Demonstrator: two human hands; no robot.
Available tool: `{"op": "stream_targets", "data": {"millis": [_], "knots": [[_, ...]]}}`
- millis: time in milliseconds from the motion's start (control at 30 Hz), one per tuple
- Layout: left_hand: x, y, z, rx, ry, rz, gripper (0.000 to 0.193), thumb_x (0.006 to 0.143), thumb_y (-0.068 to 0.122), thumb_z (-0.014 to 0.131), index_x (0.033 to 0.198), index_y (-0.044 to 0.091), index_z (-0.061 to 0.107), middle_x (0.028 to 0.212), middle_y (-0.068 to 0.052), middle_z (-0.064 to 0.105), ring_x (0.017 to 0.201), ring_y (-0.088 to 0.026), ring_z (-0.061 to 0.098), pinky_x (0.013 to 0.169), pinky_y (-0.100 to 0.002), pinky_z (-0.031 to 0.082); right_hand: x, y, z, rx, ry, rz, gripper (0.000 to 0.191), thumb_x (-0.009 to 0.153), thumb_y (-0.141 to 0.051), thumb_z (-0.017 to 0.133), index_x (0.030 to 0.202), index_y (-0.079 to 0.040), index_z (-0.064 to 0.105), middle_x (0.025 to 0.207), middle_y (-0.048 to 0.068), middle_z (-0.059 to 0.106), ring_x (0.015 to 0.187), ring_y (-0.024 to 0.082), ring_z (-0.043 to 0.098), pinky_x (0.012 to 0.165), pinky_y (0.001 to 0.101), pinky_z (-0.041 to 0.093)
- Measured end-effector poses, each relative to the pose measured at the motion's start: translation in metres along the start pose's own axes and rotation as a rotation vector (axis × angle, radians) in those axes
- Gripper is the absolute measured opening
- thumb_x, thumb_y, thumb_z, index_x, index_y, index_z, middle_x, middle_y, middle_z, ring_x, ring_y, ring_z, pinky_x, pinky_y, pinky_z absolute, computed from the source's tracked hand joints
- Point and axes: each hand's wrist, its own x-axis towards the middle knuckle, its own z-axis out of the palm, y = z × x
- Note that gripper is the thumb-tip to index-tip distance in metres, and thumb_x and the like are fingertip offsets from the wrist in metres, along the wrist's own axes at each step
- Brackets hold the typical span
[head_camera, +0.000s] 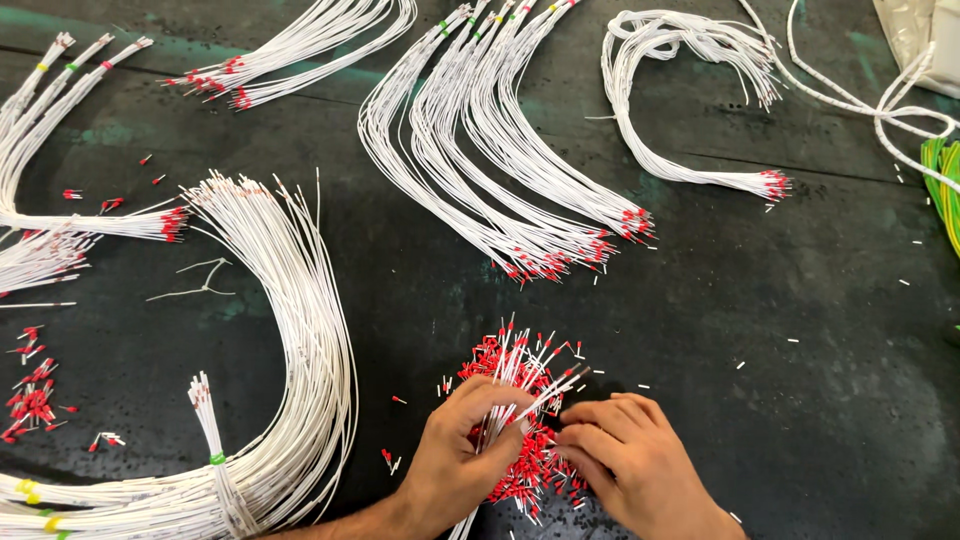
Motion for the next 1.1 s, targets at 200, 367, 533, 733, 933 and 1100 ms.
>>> {"op": "stream_targets", "data": {"millis": [200, 367, 533, 733, 933, 1100], "knots": [[0.001, 0.005, -0.001, -0.039, -0.037, -0.212, 0.021, 0.085, 0.007, 0.074, 0.106, 0.007, 0.077, 0.094, -0.001, 0.058, 0.074, -0.007, 0.057, 0.061, -0.025, 0.047, 0.001, -0.003, 0.000, 0.064, 0.179, 0.146, 0.018, 0.078, -0.014, 0.080, 0.095, -0.011, 0.074, 0.092, -0.001, 0.077, 0.085, 0.018, 0.074, 0.083, 0.0357, 0.056], [0.002, 0.006, -0.003, -0.089, -0.053, -0.145, 0.019, 0.088, 0.008, 0.074, 0.106, 0.005, 0.078, 0.099, -0.002, 0.060, 0.080, -0.006, 0.057, 0.067, -0.022, 0.047, -0.001, -0.003, 0.001, 0.094, 0.205, 0.328, 0.023, 0.074, -0.014, 0.083, 0.095, -0.010, 0.077, 0.085, -0.001, 0.080, 0.072, 0.015, 0.074, 0.066, 0.0282, 0.058], [0.001, 0.003, -0.001, -0.092, -0.054, -0.196, 0.023, 0.086, 0.005, 0.072, 0.108, 0.006, 0.080, 0.100, -0.003, 0.060, 0.075, -0.006, 0.057, 0.062, -0.022, 0.047, -0.003, 0.002, 0.001, 0.242, 0.189, 0.399, 0.016, 0.075, -0.010, 0.082, 0.091, -0.009, 0.079, 0.089, 0.000, 0.082, 0.072, 0.009, 0.076, 0.061, 0.0243, 0.060], [0.001, 0.002, 0.000, -0.051, -0.041, -0.118, 0.028, 0.087, 0.002, 0.074, 0.113, 0.010, 0.080, 0.099, -0.001, 0.062, 0.075, -0.005, 0.060, 0.060, -0.021, 0.049, -0.006, 0.006, -0.002, 0.465, 0.210, 0.573, 0.023, 0.076, -0.005, 0.085, 0.099, -0.005, 0.082, 0.081, 0.005, 0.078, 0.068, 0.008, 0.064, 0.064, 0.0240, 0.054], [0.001, 0.004, 0.000, -0.029, -0.039, -0.162, 0.023, 0.085, 0.005, 0.076, 0.107, 0.010, 0.080, 0.097, 0.000, 0.061, 0.074, -0.006, 0.059, 0.060, -0.022, 0.048, -0.006, 0.014, -0.006, 0.691, 0.276, 0.843, 0.025, 0.088, -0.005, 0.070, 0.112, 0.000, 0.079, 0.093, 0.005, 0.080, 0.065, 0.008, 0.061, 0.062, 0.0240, 0.053], [0.001, 0.005, -0.002, -0.012, -0.062, -0.186, 0.014, 0.084, 0.009, 0.078, 0.098, 0.008, 0.078, 0.092, -0.002, 0.059, 0.074, -0.006, 0.059, 0.060, -0.023, 0.047, -0.011, 0.020, -0.003, 0.788, 0.378, 0.814, 0.021, 0.093, -0.005, 0.067, 0.109, 0.003, 0.077, 0.095, 0.007, 0.078, 0.066, 0.009, 0.058, 0.062, 0.0246, 0.050]]}}
